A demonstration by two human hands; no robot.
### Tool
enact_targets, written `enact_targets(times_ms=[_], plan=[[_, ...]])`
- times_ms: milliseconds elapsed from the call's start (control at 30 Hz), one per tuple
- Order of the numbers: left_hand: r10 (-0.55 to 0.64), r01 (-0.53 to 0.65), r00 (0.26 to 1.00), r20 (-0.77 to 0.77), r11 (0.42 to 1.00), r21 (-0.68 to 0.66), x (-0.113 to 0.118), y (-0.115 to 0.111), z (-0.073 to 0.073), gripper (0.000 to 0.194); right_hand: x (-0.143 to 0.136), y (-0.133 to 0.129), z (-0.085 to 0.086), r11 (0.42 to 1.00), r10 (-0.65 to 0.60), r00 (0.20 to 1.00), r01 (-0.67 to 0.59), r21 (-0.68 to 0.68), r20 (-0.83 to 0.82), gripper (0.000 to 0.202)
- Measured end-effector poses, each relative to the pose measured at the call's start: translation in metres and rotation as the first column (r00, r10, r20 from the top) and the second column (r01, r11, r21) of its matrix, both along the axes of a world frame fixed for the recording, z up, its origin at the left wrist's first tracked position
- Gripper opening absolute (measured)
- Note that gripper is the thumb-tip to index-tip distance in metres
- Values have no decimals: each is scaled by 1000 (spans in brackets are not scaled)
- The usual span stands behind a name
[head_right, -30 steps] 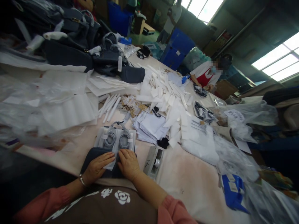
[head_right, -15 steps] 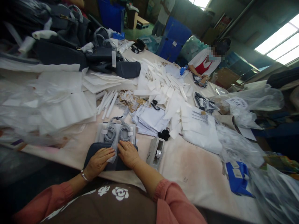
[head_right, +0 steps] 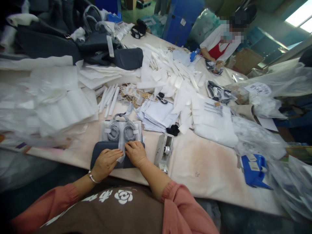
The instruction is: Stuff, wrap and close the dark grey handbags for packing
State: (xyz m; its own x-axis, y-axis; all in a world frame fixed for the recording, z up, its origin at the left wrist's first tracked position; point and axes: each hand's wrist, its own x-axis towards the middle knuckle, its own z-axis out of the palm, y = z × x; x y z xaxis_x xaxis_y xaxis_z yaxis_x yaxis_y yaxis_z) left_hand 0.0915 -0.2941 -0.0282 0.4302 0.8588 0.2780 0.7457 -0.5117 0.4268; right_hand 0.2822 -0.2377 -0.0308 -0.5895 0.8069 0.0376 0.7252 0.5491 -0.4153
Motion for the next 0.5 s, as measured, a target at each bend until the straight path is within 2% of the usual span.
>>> enact_targets(times_ms=[167, 367, 500], plan=[[-102, 102, 995, -2, 995, 21, -10, -2, -16, 31, 2, 1, 1, 1000, 19, 1000, -19, -7, -18, 37], [-125, 124, 992, 7, 991, 42, -3, -2, -15, 27, 1, 1, 3, 1000, 11, 1000, -11, -8, -27, 37], [-104, 104, 993, 63, 995, 4, -4, -1, -14, 25, 1, 1, 3, 1000, -12, 999, 11, -12, -47, 46]])
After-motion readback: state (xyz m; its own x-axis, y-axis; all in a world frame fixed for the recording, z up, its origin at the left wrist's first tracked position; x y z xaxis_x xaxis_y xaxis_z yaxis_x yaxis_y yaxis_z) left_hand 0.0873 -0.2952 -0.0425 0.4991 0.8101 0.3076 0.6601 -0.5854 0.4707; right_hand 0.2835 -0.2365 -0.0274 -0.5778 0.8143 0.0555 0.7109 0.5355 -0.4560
